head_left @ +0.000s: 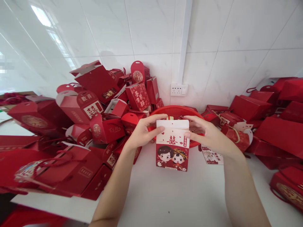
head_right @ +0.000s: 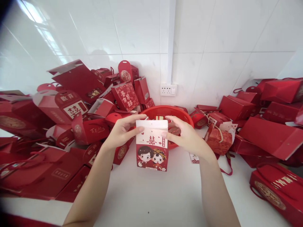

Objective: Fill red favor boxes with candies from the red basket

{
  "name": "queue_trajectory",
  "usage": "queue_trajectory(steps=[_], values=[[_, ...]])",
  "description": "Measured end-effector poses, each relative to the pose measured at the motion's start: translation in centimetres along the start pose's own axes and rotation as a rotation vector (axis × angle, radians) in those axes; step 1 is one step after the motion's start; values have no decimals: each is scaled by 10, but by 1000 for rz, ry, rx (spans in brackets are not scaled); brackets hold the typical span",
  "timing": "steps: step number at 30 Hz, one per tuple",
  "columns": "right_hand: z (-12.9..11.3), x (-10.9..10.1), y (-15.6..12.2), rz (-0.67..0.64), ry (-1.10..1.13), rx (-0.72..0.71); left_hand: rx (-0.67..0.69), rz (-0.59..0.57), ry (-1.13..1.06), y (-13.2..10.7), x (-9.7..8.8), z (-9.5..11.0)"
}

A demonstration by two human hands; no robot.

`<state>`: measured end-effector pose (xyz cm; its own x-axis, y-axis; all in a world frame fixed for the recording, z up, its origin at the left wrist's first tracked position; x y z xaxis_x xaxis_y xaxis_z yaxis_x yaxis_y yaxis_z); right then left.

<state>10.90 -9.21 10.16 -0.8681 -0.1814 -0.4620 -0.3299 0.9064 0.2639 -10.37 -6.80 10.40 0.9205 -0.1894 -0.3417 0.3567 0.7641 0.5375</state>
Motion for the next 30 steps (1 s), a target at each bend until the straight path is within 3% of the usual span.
queue_trajectory(steps=[3,6,14,22,27,30], values=[[-6,11,4,-80,117,-39,-24,65,-65,0,-1,-2],[-8,12,6,-62,188,-56,-39,79,-57,1,-1,-3],[-4,4,8,43,249,-49,-117,-145,-213,0,14,-6],[-10,3,7,77,184,-81,-6,-15,-81,1,6,1],[-1,-4,5,201,134,-26,61,12,-51,1,4,6],[-4,-1,6,137,118,-54,51,23,-60,1,4,6]])
Point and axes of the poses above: each hand's wrist, its own y-axis towards the middle knuckle, its own x-axis out of the palm, z = x × y, the point moved 7 cm from there along y, towards the middle knuckle, and after that the axes turned 1 degree about -x, right-handed, at the moved point
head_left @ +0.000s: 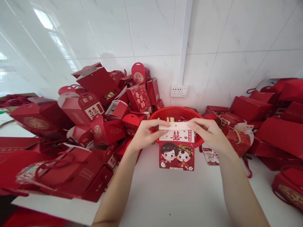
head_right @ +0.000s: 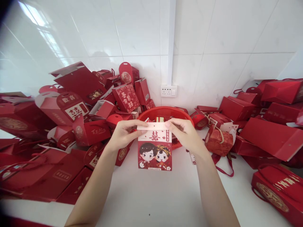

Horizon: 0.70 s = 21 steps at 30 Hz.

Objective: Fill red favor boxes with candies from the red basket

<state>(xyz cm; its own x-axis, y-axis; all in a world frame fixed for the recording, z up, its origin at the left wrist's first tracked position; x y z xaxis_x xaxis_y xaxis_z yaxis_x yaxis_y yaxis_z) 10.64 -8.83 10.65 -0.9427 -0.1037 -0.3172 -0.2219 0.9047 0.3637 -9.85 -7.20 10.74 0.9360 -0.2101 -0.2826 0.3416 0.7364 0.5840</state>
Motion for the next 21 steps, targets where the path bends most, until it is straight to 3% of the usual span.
queue_trajectory(steps=[3,9,17,21], values=[[-5,3,0,-67,6,-38,-11,1,-2,-1,0,0],[-11,-3,0,-3,-10,-65,-31,-45,-40,-3,3,1],[-15,2,-5,-150,81,-42,-94,170,-167,-2,1,-7],[-17,-3,-3,-100,36,-91,-84,210,-198,-2,-1,-5]])
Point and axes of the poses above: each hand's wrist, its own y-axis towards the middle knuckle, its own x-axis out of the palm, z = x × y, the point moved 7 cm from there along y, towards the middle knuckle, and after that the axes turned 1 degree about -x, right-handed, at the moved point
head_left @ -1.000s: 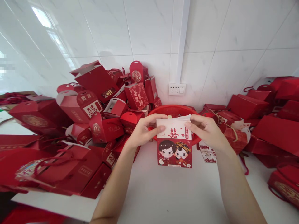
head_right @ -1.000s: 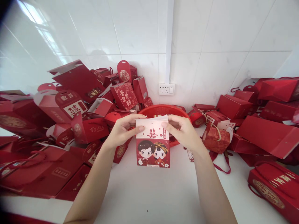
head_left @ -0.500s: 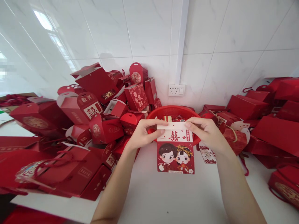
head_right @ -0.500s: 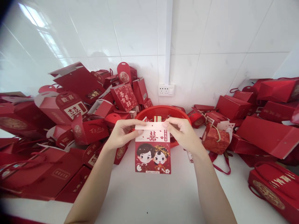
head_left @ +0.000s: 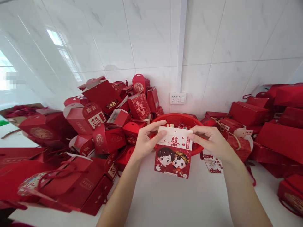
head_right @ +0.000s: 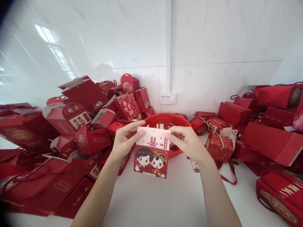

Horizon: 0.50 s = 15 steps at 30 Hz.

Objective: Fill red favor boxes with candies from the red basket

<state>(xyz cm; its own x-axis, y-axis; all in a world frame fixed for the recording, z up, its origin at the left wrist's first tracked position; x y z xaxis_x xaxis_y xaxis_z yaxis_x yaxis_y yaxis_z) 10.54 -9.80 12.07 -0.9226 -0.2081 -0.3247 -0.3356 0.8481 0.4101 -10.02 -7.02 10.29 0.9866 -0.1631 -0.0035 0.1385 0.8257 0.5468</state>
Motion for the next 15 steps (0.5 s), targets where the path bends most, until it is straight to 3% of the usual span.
queue_trajectory(steps=[5,9,15], values=[[0,-7,-2,49,-82,-59,-84,-109,-32,0,6,-4],[2,-15,-5,88,-131,-85,-75,-208,53,-1,11,1],[-5,-19,-10,12,-180,-118,-32,-287,41,-3,18,11]])
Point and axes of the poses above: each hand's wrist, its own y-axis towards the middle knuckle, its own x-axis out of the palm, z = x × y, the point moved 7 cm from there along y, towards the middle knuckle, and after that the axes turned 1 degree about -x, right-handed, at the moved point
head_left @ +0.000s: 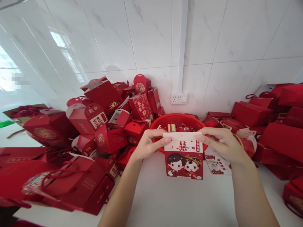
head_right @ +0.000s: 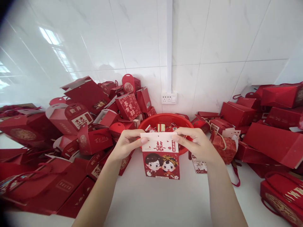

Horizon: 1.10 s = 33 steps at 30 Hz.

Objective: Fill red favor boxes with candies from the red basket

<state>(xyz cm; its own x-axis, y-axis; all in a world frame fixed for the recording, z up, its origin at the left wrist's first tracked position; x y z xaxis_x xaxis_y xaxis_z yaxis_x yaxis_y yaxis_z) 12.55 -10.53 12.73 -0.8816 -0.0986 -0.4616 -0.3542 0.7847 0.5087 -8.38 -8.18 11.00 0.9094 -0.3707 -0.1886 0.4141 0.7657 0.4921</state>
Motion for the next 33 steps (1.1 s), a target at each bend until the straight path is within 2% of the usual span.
queue_trajectory(steps=[7,16,24,28,33], values=[[-6,-4,-3,-39,-9,-32,31,21,35,-2,6,4],[-4,-4,-2,-8,-85,18,69,111,89,1,0,-3],[-2,-1,0,-21,-56,-1,-53,166,-71,2,1,-16],[-5,-3,0,25,-87,-26,-14,147,-25,2,0,-13],[-9,-7,0,77,-79,-55,-41,35,11,1,7,-9]])
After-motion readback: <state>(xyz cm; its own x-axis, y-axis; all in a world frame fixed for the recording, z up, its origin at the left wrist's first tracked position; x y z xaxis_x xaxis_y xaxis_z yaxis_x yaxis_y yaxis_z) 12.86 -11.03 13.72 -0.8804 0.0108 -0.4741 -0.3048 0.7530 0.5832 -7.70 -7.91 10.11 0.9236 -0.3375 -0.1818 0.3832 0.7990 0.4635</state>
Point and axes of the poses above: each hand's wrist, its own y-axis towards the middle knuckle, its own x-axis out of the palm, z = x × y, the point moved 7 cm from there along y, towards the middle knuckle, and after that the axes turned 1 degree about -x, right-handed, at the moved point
